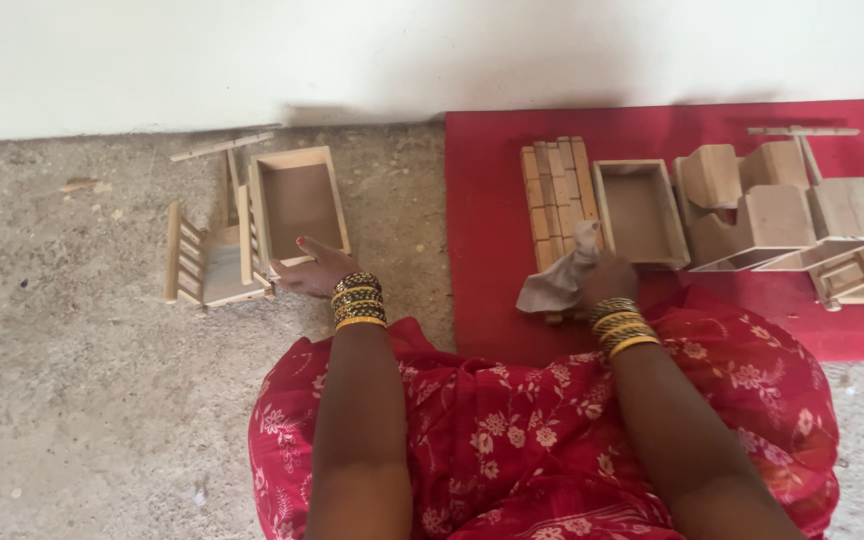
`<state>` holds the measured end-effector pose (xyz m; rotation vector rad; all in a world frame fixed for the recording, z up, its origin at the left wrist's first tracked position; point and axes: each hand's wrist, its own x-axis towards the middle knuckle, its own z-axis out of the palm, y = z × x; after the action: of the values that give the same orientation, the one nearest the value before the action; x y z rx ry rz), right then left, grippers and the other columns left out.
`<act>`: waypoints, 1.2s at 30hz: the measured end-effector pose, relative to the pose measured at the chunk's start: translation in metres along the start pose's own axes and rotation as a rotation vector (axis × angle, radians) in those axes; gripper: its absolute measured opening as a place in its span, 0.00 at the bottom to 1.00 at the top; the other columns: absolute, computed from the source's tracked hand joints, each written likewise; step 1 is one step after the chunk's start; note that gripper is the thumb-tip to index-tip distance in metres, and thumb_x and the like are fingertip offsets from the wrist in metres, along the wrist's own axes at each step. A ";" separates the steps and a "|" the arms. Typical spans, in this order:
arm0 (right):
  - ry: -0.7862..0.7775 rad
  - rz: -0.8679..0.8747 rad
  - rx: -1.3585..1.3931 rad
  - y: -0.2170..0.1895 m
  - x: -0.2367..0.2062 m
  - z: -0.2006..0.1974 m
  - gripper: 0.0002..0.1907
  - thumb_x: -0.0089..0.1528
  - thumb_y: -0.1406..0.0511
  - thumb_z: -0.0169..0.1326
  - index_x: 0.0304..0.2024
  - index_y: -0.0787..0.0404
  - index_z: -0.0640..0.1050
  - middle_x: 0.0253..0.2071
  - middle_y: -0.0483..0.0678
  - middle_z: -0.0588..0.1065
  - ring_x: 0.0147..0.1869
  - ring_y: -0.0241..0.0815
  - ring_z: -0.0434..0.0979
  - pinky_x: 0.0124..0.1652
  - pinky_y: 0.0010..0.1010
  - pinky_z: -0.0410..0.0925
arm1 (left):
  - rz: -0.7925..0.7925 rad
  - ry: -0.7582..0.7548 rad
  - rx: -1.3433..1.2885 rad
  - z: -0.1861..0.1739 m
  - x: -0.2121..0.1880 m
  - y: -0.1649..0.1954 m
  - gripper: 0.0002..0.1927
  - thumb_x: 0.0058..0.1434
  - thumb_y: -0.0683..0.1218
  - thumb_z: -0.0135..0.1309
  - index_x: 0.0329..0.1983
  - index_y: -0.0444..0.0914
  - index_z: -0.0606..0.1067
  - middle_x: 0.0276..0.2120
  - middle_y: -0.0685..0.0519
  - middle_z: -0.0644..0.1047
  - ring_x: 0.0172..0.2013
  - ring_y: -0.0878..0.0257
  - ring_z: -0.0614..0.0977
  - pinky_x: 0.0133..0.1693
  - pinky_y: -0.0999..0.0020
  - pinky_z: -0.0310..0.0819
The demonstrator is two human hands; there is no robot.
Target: The person sits on the floor and wipes various small wooden furniture pieces with a cloth. They handle miniature chairs, tables, and boxes one at a time, wiping each surface and placing them aside after cleaning.
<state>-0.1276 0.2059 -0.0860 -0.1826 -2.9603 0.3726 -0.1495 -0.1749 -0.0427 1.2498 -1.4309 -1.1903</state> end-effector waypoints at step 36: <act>0.088 0.243 -0.021 0.018 0.021 -0.044 0.28 0.69 0.52 0.44 0.62 0.64 0.73 0.57 0.65 0.74 0.54 0.57 0.79 0.48 0.50 0.75 | 0.229 -0.556 0.010 -0.032 -0.089 -0.001 0.25 0.64 0.52 0.56 0.54 0.28 0.75 0.53 0.35 0.76 0.55 0.45 0.77 0.59 0.53 0.67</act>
<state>-0.1395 0.2365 -0.0454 -0.5495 -2.8616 0.3518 -0.1073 -0.0902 -0.0399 0.7548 -1.9207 -1.4329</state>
